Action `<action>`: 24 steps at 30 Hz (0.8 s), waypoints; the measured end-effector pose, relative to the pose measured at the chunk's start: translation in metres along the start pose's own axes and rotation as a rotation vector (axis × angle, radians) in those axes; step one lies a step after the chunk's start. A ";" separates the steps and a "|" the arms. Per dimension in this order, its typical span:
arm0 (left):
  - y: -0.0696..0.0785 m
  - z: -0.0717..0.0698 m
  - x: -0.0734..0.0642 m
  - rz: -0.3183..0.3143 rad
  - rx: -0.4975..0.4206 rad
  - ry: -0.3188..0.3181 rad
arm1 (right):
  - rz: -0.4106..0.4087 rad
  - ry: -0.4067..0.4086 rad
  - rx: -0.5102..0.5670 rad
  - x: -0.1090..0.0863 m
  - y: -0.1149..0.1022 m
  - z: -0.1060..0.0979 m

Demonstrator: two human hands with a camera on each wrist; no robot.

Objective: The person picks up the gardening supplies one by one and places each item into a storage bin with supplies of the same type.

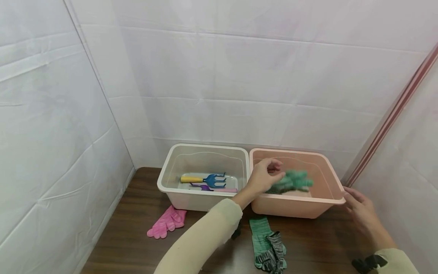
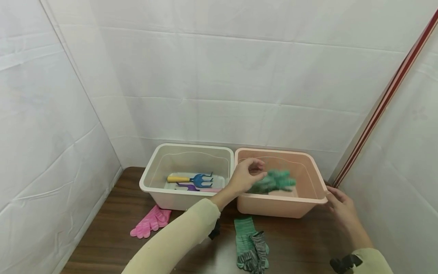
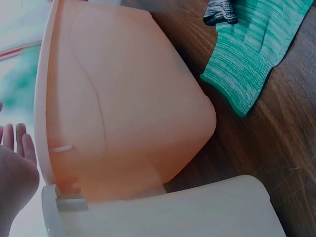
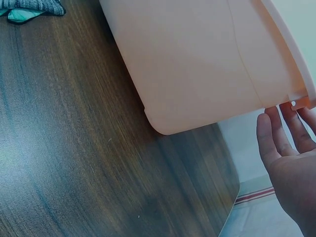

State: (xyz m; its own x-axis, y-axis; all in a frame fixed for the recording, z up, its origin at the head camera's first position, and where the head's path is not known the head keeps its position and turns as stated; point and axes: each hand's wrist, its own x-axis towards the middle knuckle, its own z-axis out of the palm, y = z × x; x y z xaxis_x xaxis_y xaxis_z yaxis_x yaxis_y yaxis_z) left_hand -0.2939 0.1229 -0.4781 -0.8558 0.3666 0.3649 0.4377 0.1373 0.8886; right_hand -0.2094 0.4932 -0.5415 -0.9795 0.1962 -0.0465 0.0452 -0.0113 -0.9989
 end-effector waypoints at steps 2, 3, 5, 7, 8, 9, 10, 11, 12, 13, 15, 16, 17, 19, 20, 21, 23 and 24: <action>0.001 -0.001 0.000 -0.016 -0.011 -0.021 | -0.007 -0.004 0.024 0.000 0.000 0.000; 0.001 -0.001 0.000 -0.022 -0.013 -0.031 | -0.010 -0.004 0.031 0.000 0.000 0.000; 0.002 -0.001 0.001 -0.027 -0.021 -0.051 | -0.016 -0.004 0.034 -0.001 0.000 0.000; 0.004 -0.001 0.001 -0.025 -0.026 -0.073 | -0.020 -0.004 0.032 -0.002 0.001 -0.001; 0.005 -0.002 0.001 -0.022 -0.027 -0.083 | -0.022 -0.004 0.035 -0.003 0.001 -0.001; 0.005 -0.002 0.001 -0.019 -0.022 -0.094 | -0.023 -0.004 0.036 -0.004 0.001 -0.001; 0.006 -0.003 0.000 -0.019 -0.017 -0.104 | -0.021 -0.003 0.039 -0.005 0.001 -0.001; 0.007 -0.003 -0.001 -0.017 -0.011 -0.111 | -0.018 -0.003 0.046 -0.006 0.002 -0.001; 0.008 -0.004 -0.001 -0.016 -0.002 -0.117 | -0.016 -0.003 0.051 -0.006 0.002 -0.001; 0.009 -0.006 -0.002 -0.014 0.013 -0.121 | -0.016 -0.004 0.053 -0.006 0.003 -0.002; 0.010 -0.009 -0.004 -0.009 0.021 -0.128 | -0.016 -0.006 0.068 -0.006 0.003 -0.002; 0.011 -0.011 -0.005 -0.007 0.018 -0.132 | -0.017 -0.008 0.076 -0.006 0.004 -0.002; 0.011 -0.013 -0.006 -0.004 0.016 -0.135 | -0.020 -0.011 0.082 -0.006 0.004 -0.002; 0.012 -0.018 -0.007 -0.004 0.013 -0.139 | -0.025 -0.007 0.082 -0.005 0.004 -0.002; 0.012 -0.021 -0.008 -0.005 0.007 -0.141 | -0.024 -0.004 0.080 -0.004 0.003 -0.001; 0.013 -0.023 -0.010 -0.006 0.007 -0.144 | -0.022 -0.001 0.074 -0.004 0.003 0.000; 0.014 -0.029 -0.012 -0.007 0.017 -0.154 | -0.016 0.008 0.063 -0.002 0.002 0.001; 0.014 -0.031 -0.014 -0.006 0.023 -0.161 | -0.012 0.012 0.056 -0.002 0.001 0.002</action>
State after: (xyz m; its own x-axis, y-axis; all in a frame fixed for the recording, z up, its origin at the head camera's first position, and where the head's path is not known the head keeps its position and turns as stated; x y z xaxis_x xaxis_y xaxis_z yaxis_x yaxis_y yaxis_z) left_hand -0.2847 0.0911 -0.4624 -0.8039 0.5086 0.3084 0.4404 0.1605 0.8833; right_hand -0.2079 0.4913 -0.5426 -0.9774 0.2088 -0.0344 0.0216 -0.0635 -0.9978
